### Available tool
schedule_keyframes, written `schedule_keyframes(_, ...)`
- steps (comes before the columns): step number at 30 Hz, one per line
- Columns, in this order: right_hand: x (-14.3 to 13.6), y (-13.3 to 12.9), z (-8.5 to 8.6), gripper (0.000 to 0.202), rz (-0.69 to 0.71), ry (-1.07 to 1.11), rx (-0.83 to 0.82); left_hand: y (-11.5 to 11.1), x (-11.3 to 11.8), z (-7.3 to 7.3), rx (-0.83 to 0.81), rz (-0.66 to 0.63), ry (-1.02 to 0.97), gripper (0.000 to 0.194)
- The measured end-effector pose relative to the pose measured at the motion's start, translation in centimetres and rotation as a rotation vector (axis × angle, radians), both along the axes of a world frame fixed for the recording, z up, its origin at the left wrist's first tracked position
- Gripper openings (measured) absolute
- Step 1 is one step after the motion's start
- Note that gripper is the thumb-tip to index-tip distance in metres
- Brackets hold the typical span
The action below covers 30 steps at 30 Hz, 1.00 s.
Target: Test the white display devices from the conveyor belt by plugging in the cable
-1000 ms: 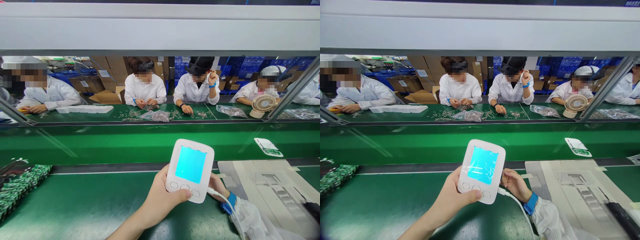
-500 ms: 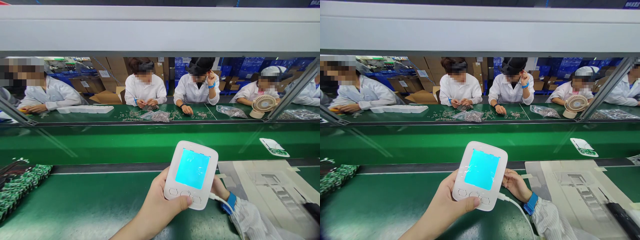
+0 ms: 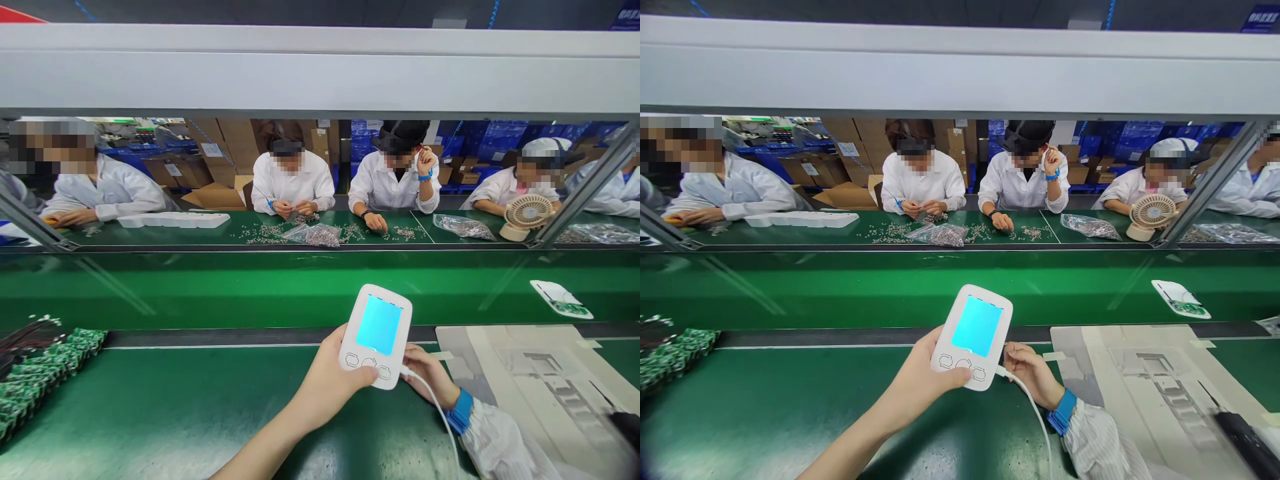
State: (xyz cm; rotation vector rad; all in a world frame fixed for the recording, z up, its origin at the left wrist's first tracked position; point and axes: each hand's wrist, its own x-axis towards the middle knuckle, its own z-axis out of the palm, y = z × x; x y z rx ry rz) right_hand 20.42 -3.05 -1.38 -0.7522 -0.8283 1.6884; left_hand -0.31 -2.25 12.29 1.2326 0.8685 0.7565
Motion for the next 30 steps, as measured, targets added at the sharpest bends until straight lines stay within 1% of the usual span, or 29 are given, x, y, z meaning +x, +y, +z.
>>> schedule_keyframes(2, -0.1, -0.1, 0.3, 0.009, 0.002, 0.007, -0.022, 0.9, 0.4, -1.4, 0.008, -0.019, 0.011, 0.043)
schedule_keyframes(5, -0.3, -0.2, 0.7, 0.011, 0.054, -0.043, -0.009, 1.9, 0.8, -3.2, 0.003, -0.023, 0.033, 0.042)
schedule_keyframes(8, -0.4, -0.3, 1.1, 0.012, 0.067, -0.082, 0.013, 2.2, 0.9, -4.2, -0.006, -0.017, 0.052, 0.039)
schedule_keyframes(10, -0.6, -0.3, 1.3, 0.014, 0.067, -0.11, 0.011, 2.3, 0.9, -4.3, -0.035, -0.004, 0.056, 0.04)
schedule_keyframes(14, -0.7, -0.3, 1.3, 0.016, 0.061, -0.181, 0.007, 2.4, 0.7, -3.8, -0.138, 0.03, 0.064, 0.05)
schedule_keyframes(18, -0.6, -0.3, 1.0, 0.015, 0.092, -0.223, 0.031, 3.6, 0.0, -3.4, -0.14, 0.059, 0.106, 0.059)
schedule_keyframes(20, -0.4, -0.3, 0.8, 0.014, 0.112, -0.227, 0.038, 4.7, -0.8, -3.2, -0.095, 0.12, 0.095, 0.057)
schedule_keyframes(22, -0.3, -0.3, 0.6, 0.013, 0.108, -0.23, 0.039, 6.2, -2.0, -3.1, 0.007, 0.262, 0.109, 0.055)
schedule_keyframes(24, -0.3, -0.3, 0.5, 0.013, 0.089, -0.233, 0.034, 8.0, -3.6, -3.2, 0.131, 0.421, 0.161, 0.054)
schedule_keyframes(25, -0.3, -0.3, 0.5, 0.014, 0.081, -0.234, 0.028, 8.8, -4.3, -3.3, 0.178, 0.48, 0.188, 0.055)
schedule_keyframes(27, -0.3, -0.4, 0.5, 0.015, 0.076, -0.238, 0.017, 10.3, -5.7, -3.7, 0.227, 0.542, 0.221, 0.055)
schedule_keyframes(30, -0.3, -0.4, 0.5, 0.017, 0.075, -0.251, 0.01, 11.7, -7.1, -4.4, 0.268, 0.569, 0.3, 0.054)
